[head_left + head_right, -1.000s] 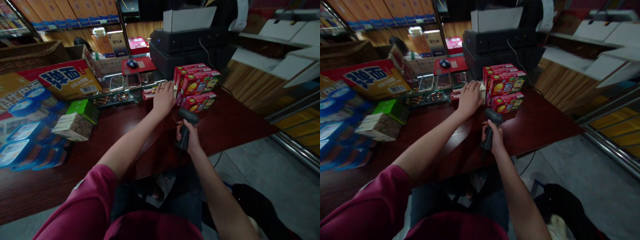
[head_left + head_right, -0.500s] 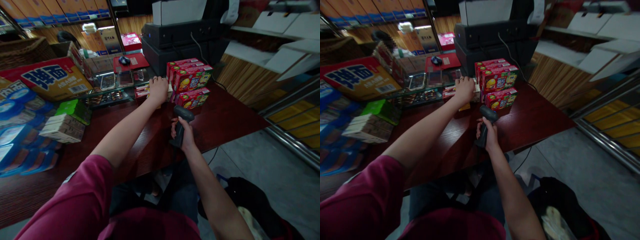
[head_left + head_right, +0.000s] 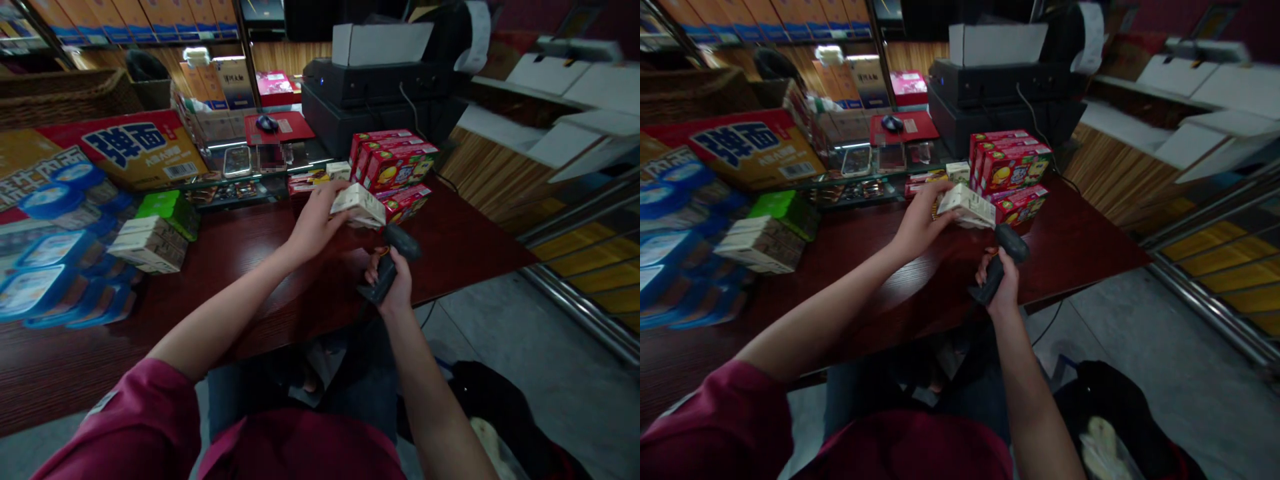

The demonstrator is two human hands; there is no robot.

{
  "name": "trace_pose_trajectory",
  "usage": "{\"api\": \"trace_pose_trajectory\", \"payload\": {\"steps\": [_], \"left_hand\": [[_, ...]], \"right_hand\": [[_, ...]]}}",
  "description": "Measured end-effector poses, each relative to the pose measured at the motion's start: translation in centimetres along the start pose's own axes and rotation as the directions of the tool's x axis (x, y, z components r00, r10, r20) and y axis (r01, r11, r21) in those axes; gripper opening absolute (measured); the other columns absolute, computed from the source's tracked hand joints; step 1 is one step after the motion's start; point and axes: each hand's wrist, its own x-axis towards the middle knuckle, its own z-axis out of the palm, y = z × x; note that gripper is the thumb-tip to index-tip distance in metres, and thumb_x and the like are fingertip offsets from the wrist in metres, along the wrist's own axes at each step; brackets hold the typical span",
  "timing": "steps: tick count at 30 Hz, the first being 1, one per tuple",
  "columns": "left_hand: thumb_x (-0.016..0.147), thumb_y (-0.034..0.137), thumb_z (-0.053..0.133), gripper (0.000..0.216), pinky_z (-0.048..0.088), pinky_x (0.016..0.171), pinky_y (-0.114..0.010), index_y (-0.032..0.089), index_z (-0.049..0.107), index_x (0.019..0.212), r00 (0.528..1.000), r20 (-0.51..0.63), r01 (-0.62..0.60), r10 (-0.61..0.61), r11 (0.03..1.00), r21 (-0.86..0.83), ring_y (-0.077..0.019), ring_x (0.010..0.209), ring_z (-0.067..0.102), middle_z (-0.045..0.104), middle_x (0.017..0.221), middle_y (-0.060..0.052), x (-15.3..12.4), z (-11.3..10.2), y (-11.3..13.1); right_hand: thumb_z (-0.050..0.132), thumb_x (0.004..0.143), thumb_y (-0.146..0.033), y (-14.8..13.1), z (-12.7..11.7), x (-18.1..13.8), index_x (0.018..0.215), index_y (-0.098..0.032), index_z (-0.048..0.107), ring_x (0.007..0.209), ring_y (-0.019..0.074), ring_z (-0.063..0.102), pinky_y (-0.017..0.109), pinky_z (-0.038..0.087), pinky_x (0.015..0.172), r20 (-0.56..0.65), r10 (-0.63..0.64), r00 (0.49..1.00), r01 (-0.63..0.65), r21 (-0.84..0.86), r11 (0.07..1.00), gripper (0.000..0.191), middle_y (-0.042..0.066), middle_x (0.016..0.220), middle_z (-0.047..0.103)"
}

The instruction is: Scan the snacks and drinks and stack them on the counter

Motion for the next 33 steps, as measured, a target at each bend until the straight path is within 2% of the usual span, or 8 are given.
{"api": "trace_pose_trajectory", "payload": {"steps": [3,6,10,12,14,19,26,33], "left_hand": [[0.092,0.035,0.071,0.040,0.051,0.106,-0.040,0.024,0.061,0.129,0.980,-0.032,0.169,-0.197,0.906,-0.389,-0.0250,0.122,0.063,0.065,0.134,-0.009,-4.7,-3.3,-0.5],[0.088,0.039,0.076,0.039,0.057,0.095,-0.034,0.026,0.067,0.124,0.882,-0.020,0.368,-0.472,0.714,-0.596,-0.0217,0.112,0.067,0.069,0.130,-0.006,-9.8,-6.8,-1.6],[0.079,0.041,0.085,0.052,0.061,0.087,-0.030,0.025,0.067,0.126,0.716,-0.024,0.446,-0.698,0.484,-0.753,-0.0202,0.107,0.070,0.071,0.129,-0.007,-15.0,-10.8,-4.0],[0.075,0.042,0.088,0.059,0.061,0.091,-0.032,0.025,0.066,0.127,0.671,-0.063,0.418,-0.739,0.447,-0.791,-0.0210,0.111,0.070,0.070,0.132,-0.008,-16.5,-12.2,-5.2],[0.072,0.041,0.090,0.061,0.060,0.095,-0.035,0.024,0.065,0.125,0.640,-0.133,0.382,-0.757,0.463,-0.800,-0.0215,0.114,0.069,0.070,0.131,-0.009,-17.1,-13.2,-6.4],[0.072,0.042,0.089,0.053,0.058,0.100,-0.038,0.019,0.068,0.115,0.594,-0.245,0.341,-0.766,0.516,-0.786,-0.0214,0.109,0.071,0.074,0.120,-0.010,-16.7,-13.9,-8.0],[0.073,0.045,0.087,0.050,0.058,0.097,-0.040,0.020,0.071,0.113,0.625,-0.233,0.375,-0.745,0.548,-0.748,-0.0238,0.109,0.071,0.075,0.119,-0.010,-16.3,-13.6,-8.4],[0.075,0.047,0.083,0.050,0.058,0.094,-0.041,0.020,0.070,0.115,0.649,-0.251,0.405,-0.718,0.606,-0.685,-0.0245,0.107,0.071,0.074,0.120,-0.011,-16.4,-13.5,-8.8]], "right_hand": [[0.073,0.079,-0.043,0.1,0.4,-0.9,0.087,-0.019,0.063,0.042,0.0068,0.043,0.017,0.038,0.035,0.058,0.077,0.995,-0.074,-0.060,0.995,0.027,-0.005,0.061,0.055],[0.074,0.078,-0.042,0.8,1.4,-1.6,0.087,-0.018,0.065,0.041,0.0063,0.042,0.016,0.036,0.033,0.185,0.218,0.958,-0.205,-0.086,0.975,0.027,-0.004,0.062,0.056],[0.076,0.077,-0.048,3.4,4.4,-2.6,0.089,-0.017,0.066,0.039,0.0053,0.038,0.015,0.034,0.031,0.388,0.457,0.800,-0.434,-0.152,0.888,0.034,-0.005,0.062,0.055],[0.077,0.077,-0.050,5.1,6.2,-3.2,0.090,-0.017,0.067,0.038,0.0055,0.039,0.016,0.036,0.030,0.445,0.537,0.717,-0.489,-0.229,0.842,0.037,-0.004,0.063,0.058],[0.077,0.079,-0.049,6.4,7.6,-3.8,0.091,-0.015,0.069,0.037,0.0063,0.042,0.017,0.038,0.029,0.452,0.583,0.675,-0.493,-0.312,0.812,0.037,-0.002,0.064,0.060],[0.078,0.077,-0.049,7.3,8.7,-4.6,0.089,-0.015,0.069,0.036,0.0070,0.045,0.017,0.039,0.029,0.377,0.582,0.720,-0.474,-0.346,0.810,0.036,-0.001,0.064,0.061],[0.080,0.073,-0.046,7.1,8.9,-4.8,0.081,-0.016,0.068,0.034,0.0081,0.046,0.017,0.038,0.028,0.285,0.564,0.775,-0.461,-0.354,0.814,0.034,0.000,0.059,0.060],[0.077,0.076,-0.043,7.1,9.0,-5.1,0.080,-0.016,0.066,0.035,0.0075,0.045,0.017,0.038,0.028,0.311,0.518,0.797,-0.419,-0.334,0.844,0.029,-0.001,0.060,0.060]]}}
